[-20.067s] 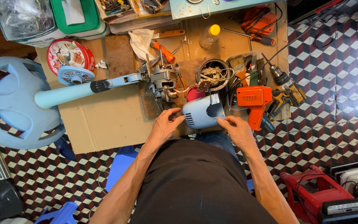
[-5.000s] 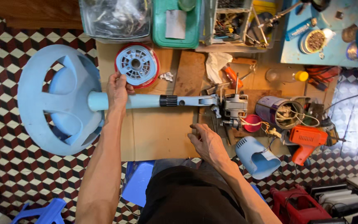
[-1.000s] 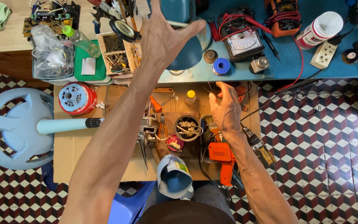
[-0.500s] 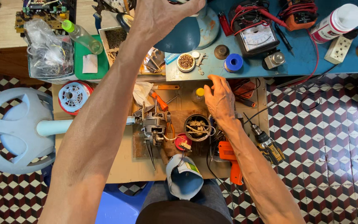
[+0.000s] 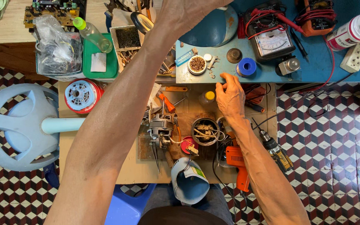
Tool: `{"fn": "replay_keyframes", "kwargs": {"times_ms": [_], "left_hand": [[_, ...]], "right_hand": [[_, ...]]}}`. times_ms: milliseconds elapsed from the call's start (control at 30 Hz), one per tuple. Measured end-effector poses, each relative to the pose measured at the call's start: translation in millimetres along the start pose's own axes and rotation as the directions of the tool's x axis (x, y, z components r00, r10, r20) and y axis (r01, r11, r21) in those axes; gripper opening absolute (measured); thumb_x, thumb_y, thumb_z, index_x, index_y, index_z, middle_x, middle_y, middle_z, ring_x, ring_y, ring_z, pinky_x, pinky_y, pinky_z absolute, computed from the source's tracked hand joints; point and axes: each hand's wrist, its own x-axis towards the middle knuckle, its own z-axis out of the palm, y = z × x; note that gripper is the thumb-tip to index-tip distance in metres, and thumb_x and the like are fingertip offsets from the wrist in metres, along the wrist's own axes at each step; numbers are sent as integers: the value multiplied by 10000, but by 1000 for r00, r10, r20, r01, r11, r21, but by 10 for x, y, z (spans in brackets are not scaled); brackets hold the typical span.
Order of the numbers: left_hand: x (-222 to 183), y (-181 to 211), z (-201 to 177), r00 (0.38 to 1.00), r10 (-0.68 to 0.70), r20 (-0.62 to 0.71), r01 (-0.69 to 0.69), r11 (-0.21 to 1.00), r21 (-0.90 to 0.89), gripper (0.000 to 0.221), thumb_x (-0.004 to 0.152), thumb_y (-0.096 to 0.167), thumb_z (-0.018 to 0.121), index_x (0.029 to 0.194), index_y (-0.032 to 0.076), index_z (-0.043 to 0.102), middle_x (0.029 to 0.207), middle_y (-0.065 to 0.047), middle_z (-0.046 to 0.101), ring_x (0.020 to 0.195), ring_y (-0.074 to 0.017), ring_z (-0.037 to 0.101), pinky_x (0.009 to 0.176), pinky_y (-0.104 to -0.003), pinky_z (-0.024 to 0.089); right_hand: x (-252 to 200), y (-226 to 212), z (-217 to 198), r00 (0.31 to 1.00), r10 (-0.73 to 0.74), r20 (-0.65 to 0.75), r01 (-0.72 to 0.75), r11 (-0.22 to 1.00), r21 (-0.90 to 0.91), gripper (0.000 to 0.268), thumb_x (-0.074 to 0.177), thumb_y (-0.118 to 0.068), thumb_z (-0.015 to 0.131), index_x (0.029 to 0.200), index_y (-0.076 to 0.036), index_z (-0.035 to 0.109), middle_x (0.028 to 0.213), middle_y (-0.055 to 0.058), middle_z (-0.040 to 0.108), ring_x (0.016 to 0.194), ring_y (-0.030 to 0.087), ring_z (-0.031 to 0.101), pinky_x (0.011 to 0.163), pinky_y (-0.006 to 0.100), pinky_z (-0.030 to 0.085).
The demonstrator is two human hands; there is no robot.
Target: The person repairs a ceiling fan motor by hand, manipulating wires and internal components. They use a cordless drill to tighten screws on the motor housing. The task involves disassembly, wiring, and reassembly of the motor unit.
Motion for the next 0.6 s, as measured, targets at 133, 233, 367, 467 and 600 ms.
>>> {"fn": "replay_keyframes", "kwargs": {"times_ms": [133, 233, 367, 467, 600], "left_hand": [[-10, 238, -138, 987, -126, -95, 103, 969, -224, 268, 1006, 384, 721, 1241, 255, 714, 948, 89, 778, 771, -106, 752, 683, -249, 629], [-4, 381, -408, 919, -392, 42, 370, 821, -436, 584, 863, 668, 837, 1110, 148, 737, 826, -36, 754, 727, -182, 777, 631, -295, 635], [36, 577, -765, 891, -423, 164, 446, 750, -489, 615, 850, 694, 748, 1124, 144, 743, 828, -48, 763, 751, -214, 781, 683, -348, 611], [-105, 671, -1067, 819, -554, 150, 561, 717, -413, 558, 925, 640, 698, 1136, 126, 746, 936, -92, 752, 899, -248, 746, 850, -409, 602], [-850, 1014, -1495, 669, -743, -13, 467, 434, -770, 709, 1037, 621, 623, 1498, 114, 445, 1485, -172, 546, 1367, -265, 628, 1095, -419, 609]], "right_hand": [[47, 93, 40, 1000, -25, -8, 26, 999, 40, 261, 944, -82, 662, 1196, -16, 658, 999, 134, 667, 781, 236, 662, 747, 392, 533], [155, 153, 117, 994, -97, -42, 100, 991, 84, 203, 962, -66, 641, 1153, -5, 677, 1014, 139, 679, 792, 233, 669, 757, 376, 541], [319, 217, 230, 993, -78, -85, 88, 988, 130, 148, 978, -71, 627, 1084, -13, 712, 1018, 133, 689, 790, 220, 686, 741, 363, 547], [436, 230, 253, 991, -118, -65, 123, 989, 78, 134, 962, -62, 646, 1064, -17, 722, 962, 137, 672, 795, 249, 681, 752, 383, 535], [513, 192, 237, 988, -147, -55, 148, 989, -2, 90, 923, -77, 697, 991, -32, 733, 923, 138, 665, 793, 293, 669, 724, 411, 517]]}}
